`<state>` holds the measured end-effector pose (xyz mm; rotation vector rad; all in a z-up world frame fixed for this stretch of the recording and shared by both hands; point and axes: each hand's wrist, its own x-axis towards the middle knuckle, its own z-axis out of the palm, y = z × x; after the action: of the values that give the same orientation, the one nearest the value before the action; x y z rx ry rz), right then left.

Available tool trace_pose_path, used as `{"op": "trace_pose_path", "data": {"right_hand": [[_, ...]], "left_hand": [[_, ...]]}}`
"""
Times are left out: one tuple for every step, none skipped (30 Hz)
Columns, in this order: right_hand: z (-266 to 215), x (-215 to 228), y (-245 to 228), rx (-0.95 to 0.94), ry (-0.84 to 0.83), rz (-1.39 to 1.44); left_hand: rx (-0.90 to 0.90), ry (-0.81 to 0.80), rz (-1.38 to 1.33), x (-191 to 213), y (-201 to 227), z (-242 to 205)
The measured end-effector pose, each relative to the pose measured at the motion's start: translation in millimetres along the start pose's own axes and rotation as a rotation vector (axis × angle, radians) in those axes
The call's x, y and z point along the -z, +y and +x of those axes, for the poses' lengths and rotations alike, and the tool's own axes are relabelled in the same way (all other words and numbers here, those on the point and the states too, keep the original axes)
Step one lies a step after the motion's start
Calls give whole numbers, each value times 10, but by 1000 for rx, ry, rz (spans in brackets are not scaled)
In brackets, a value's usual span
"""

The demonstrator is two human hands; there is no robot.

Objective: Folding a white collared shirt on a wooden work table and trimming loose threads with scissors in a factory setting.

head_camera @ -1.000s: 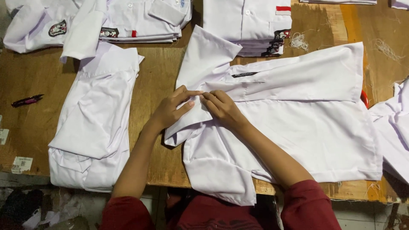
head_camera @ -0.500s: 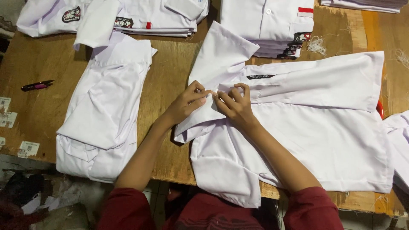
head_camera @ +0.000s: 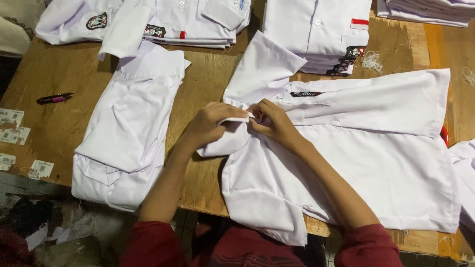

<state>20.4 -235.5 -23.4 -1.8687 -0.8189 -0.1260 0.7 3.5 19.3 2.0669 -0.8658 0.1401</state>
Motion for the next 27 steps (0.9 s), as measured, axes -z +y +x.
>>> {"op": "trace_pose_path", "data": {"right_hand": [[16, 51, -27, -1, -6, 2], [33, 103, -56, -96, -68, 106], [62, 152, -82, -188, -127, 210], [76, 175, -110, -186, -130, 212], [78, 205, -137, -257, -126, 234], [79, 238, -161, -327, -121, 255], [86, 257, -184, -330, -118, 255], [93, 277, -206, -343, -131, 254], [106, 290, -230, -355, -145, 255], [104, 293, -225, -357, -145, 256], [103, 292, -220, -358, -146, 246], [101, 292, -214, -359, -148, 235], [81, 247, -168, -362, -146, 237], [60, 202, -121, -372, -143, 217], [38, 158, -75, -383, -140, 196], [14, 108, -57, -386, -140, 198], [-5, 58, -39, -384, -143, 152], [-24, 7, -22, -381, -146, 107], [-64, -52, 45, -382, -147, 106], [-105, -111, 112, -372, -141, 27], [-142, -171, 178, -360, -134, -52], [-159, -208, 266, -361, -132, -52], [-178, -257, 349, -351, -113, -45], [-198, -308, 431, -342, -93, -38], [-182, -276, 421, -341, -94, -36], [-166, -247, 409, -325, -101, -58], [-150, -214, 398, -308, -111, -81]], "left_hand": [[5, 3, -1, -4, -56, -23], [-20, 11, -45, -6, -111, -46], [-47, 17, -85, 5, -171, -60], [-45, 18, -83, -4, -164, -62], [-79, 12, -124, -21, -158, -55], [-112, 6, -166, -42, -153, -45], [-113, 3, -168, -35, -140, -35], [-129, 2, -161, -29, -128, -24], [-143, 3, -152, -16, -114, -21], [-142, 2, -153, -24, -108, -18], [-144, 8, -147, -31, -102, -19], [-147, 14, -141, -38, -97, -19], [-145, 11, -143, -39, -97, -15], [-151, 8, -130, -41, -98, -10], [-157, 6, -116, -45, -97, -7], [-156, 4, -118, -61, -121, -18], [-161, -4, -114, -76, -145, -29], [-167, -12, -111, -90, -167, -41], [-167, -12, -112, -104, -154, -38], [-171, -17, -97, -118, -140, -33], [-176, -23, -80, -126, -126, -25], [-177, -25, -81, -107, -103, -8], [-172, -28, -95, -84, -78, -2], [-168, -32, -110, -60, -53, 1], [-167, -31, -108, -39, -94, -6], [-145, -29, -115, -18, -134, -16], [-121, -24, -122, 0, -171, -30]]}}
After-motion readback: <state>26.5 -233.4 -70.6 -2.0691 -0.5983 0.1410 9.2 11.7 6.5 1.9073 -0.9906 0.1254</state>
